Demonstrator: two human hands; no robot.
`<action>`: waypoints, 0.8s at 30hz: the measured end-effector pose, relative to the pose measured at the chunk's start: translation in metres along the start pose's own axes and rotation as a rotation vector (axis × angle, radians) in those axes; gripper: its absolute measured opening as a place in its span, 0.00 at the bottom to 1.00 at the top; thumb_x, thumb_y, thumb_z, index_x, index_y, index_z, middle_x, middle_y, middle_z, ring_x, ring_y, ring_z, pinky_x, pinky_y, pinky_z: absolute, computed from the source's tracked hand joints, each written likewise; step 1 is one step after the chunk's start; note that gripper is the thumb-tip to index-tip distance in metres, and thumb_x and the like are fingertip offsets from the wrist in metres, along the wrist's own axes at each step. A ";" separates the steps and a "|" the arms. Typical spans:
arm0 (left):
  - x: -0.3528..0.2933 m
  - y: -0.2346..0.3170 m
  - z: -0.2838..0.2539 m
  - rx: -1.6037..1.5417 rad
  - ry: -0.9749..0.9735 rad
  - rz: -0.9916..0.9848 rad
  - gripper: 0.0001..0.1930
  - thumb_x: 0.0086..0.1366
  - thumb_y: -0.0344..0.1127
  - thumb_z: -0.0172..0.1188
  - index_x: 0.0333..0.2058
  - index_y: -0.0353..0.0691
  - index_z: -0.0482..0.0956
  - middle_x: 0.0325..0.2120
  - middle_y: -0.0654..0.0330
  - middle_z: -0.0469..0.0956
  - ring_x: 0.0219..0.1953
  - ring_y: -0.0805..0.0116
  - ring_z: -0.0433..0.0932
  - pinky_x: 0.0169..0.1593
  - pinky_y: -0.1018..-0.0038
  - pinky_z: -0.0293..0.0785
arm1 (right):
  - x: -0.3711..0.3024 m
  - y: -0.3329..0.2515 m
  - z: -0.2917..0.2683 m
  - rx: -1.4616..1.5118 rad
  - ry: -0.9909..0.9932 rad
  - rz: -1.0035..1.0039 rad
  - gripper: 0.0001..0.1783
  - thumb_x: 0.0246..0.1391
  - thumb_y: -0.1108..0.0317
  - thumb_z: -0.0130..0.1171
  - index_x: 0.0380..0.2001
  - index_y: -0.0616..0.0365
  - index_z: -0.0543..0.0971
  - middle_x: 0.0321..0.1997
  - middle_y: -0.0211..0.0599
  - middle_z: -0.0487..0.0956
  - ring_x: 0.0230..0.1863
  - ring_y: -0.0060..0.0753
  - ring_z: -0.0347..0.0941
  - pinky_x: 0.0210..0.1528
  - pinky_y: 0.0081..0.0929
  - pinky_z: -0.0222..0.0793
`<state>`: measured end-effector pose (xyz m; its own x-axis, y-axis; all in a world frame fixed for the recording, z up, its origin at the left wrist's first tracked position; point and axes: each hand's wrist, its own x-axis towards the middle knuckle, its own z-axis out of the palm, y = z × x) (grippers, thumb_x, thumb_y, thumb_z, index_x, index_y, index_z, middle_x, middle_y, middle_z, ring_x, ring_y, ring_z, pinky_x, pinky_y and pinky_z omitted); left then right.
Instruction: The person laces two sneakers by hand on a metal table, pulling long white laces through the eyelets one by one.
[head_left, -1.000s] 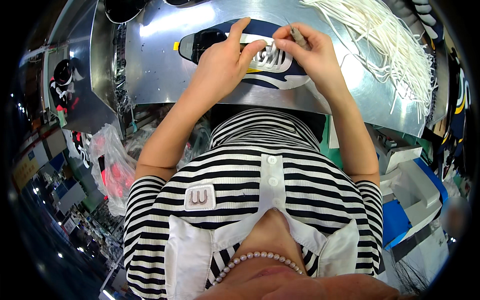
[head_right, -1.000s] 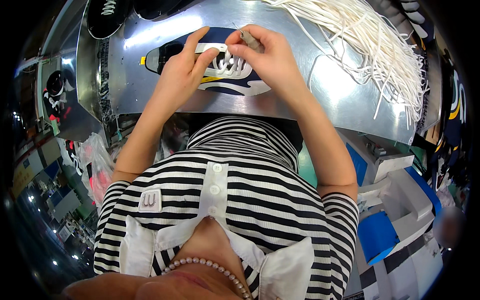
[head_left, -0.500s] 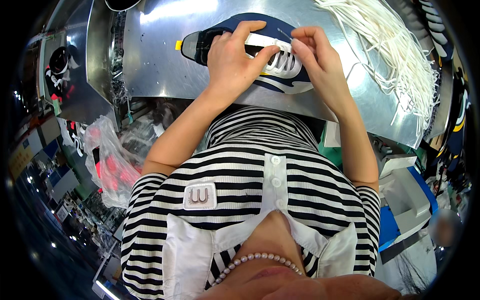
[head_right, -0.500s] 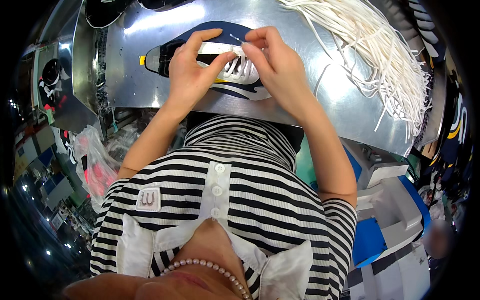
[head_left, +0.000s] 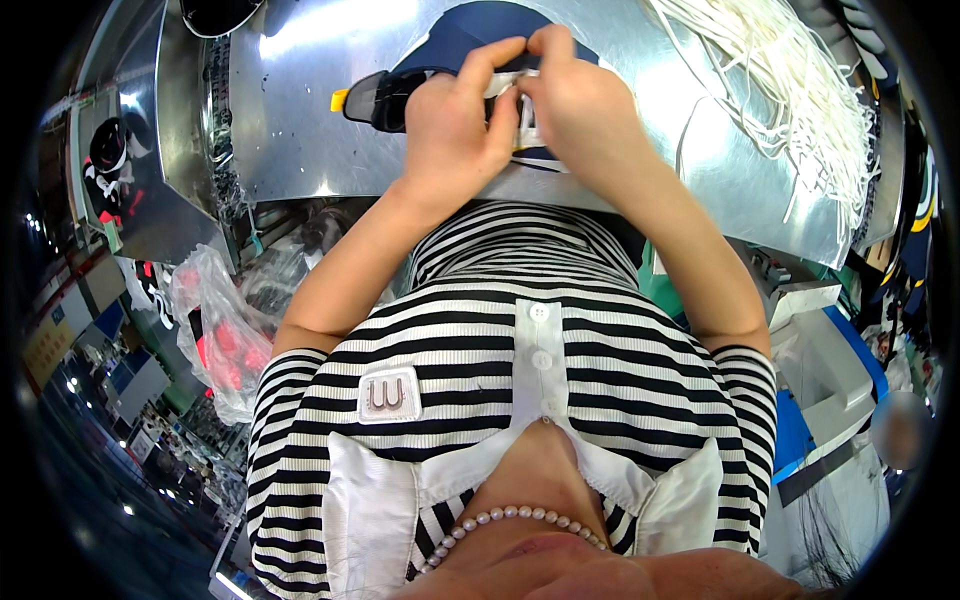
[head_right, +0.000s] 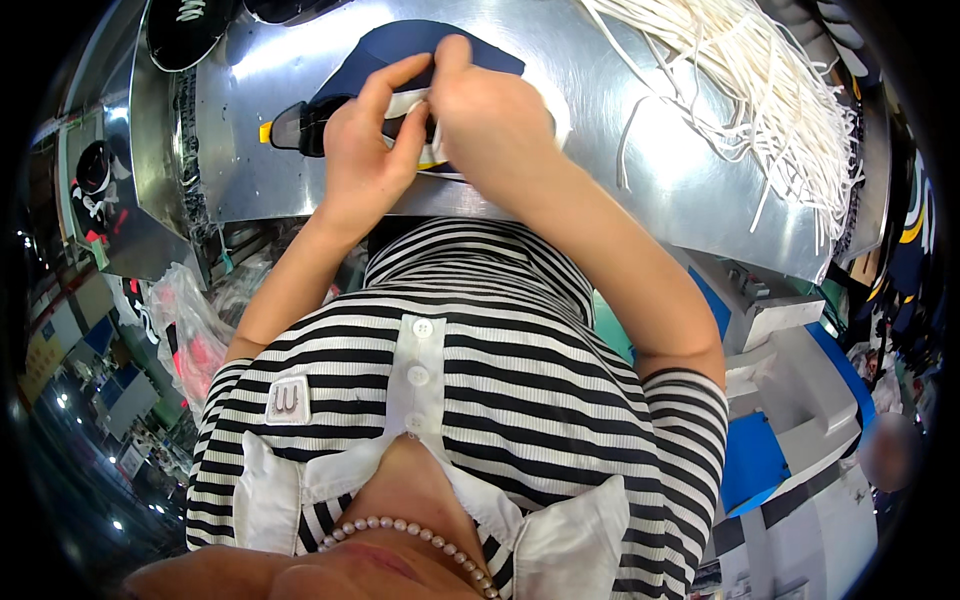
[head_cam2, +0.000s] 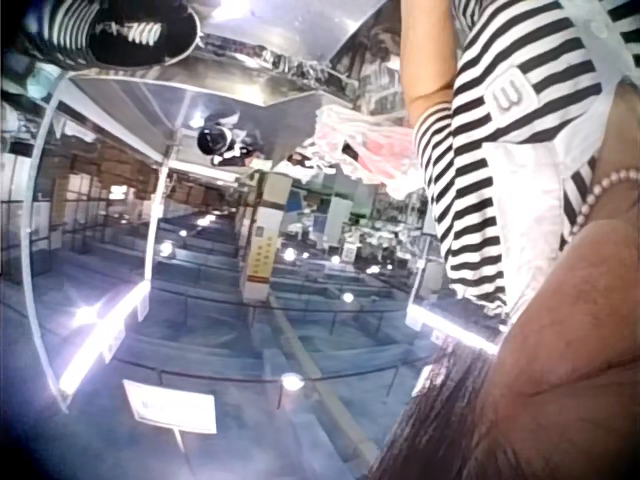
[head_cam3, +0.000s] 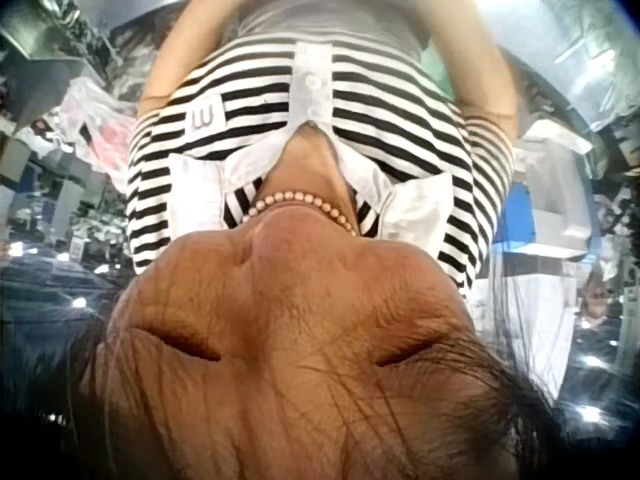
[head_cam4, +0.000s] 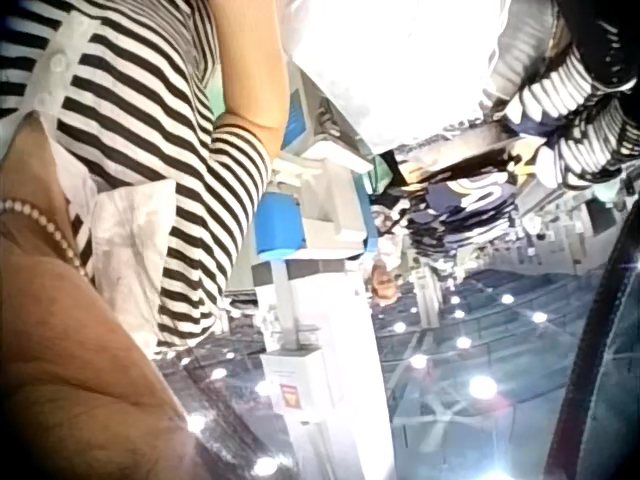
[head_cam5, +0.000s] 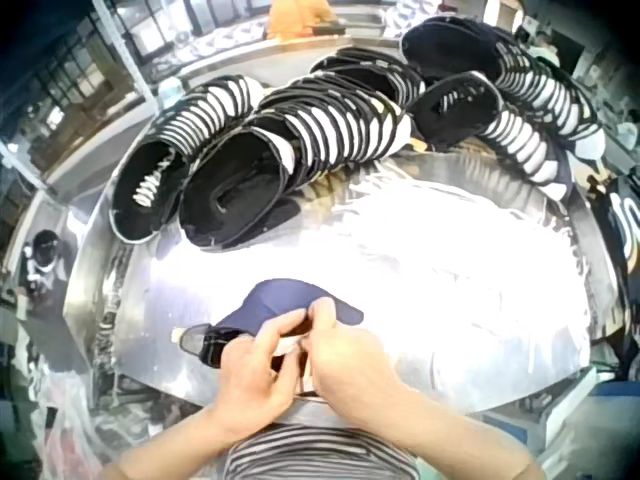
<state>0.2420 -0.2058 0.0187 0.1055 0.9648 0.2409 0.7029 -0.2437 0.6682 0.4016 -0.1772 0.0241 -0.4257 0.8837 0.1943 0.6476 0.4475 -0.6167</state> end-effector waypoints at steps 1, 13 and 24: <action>0.001 0.002 0.002 0.030 0.012 0.068 0.19 0.58 0.32 0.63 0.49 0.43 0.78 0.20 0.57 0.78 0.21 0.58 0.76 0.29 0.65 0.71 | 0.003 -0.007 0.006 -0.076 -0.009 0.005 0.16 0.53 0.71 0.60 0.42 0.65 0.70 0.24 0.45 0.80 0.26 0.46 0.79 0.26 0.36 0.74; 0.008 0.003 0.006 -0.379 0.003 -0.207 0.23 0.60 0.27 0.66 0.55 0.40 0.75 0.40 0.58 0.81 0.37 0.75 0.80 0.42 0.80 0.77 | -0.022 0.027 -0.010 0.312 0.204 0.245 0.10 0.54 0.63 0.64 0.39 0.51 0.82 0.27 0.34 0.83 0.26 0.34 0.80 0.28 0.29 0.72; 0.024 0.001 -0.034 -0.721 -0.414 -0.476 0.22 0.63 0.26 0.62 0.56 0.42 0.74 0.43 0.60 0.81 0.44 0.75 0.79 0.49 0.78 0.75 | -0.020 0.037 0.009 0.587 0.398 0.169 0.14 0.50 0.72 0.66 0.42 0.47 0.83 0.26 0.28 0.81 0.22 0.24 0.76 0.26 0.21 0.71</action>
<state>0.2218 -0.1863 0.0490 0.2578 0.9031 -0.3433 0.1488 0.3140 0.9377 0.4282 -0.1795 -0.0093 -0.0150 0.9671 0.2541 0.1910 0.2523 -0.9486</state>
